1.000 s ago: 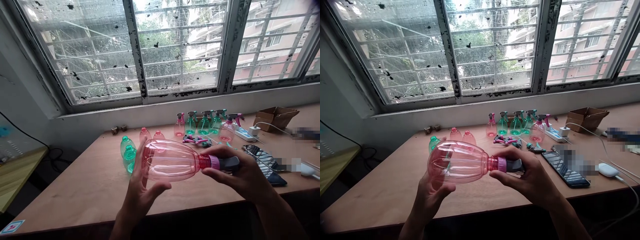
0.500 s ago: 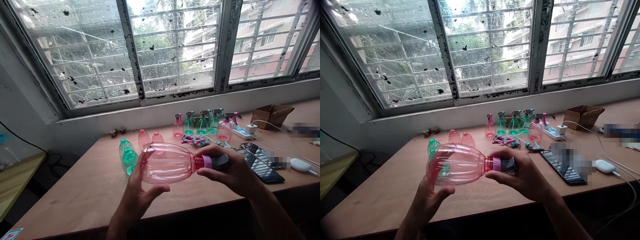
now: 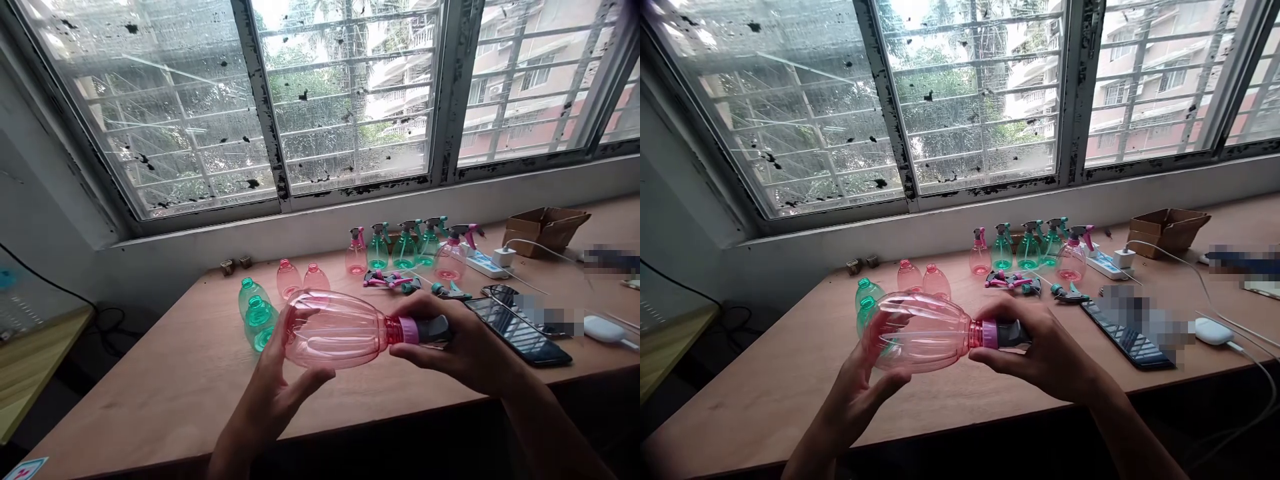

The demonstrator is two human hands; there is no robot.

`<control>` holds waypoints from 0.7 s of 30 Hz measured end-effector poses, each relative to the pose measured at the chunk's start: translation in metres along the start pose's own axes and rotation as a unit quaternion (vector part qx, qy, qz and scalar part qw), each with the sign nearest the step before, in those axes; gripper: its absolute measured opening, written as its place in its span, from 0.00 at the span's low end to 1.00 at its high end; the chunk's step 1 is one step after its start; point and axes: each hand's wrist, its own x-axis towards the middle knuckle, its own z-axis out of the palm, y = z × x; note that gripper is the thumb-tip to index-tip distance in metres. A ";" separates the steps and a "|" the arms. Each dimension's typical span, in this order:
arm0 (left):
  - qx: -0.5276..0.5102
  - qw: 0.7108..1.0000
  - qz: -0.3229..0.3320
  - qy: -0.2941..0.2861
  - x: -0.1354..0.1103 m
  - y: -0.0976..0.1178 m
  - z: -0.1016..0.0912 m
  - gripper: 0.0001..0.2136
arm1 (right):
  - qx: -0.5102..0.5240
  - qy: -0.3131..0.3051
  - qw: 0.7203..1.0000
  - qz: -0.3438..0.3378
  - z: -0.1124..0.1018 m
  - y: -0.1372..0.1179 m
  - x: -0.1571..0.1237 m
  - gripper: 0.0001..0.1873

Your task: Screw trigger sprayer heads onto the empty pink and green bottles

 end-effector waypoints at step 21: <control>-0.063 0.998 0.007 0.027 -0.002 -0.002 0.003 0.41 | 0.074 0.022 0.996 0.051 0.002 0.000 0.007 0.14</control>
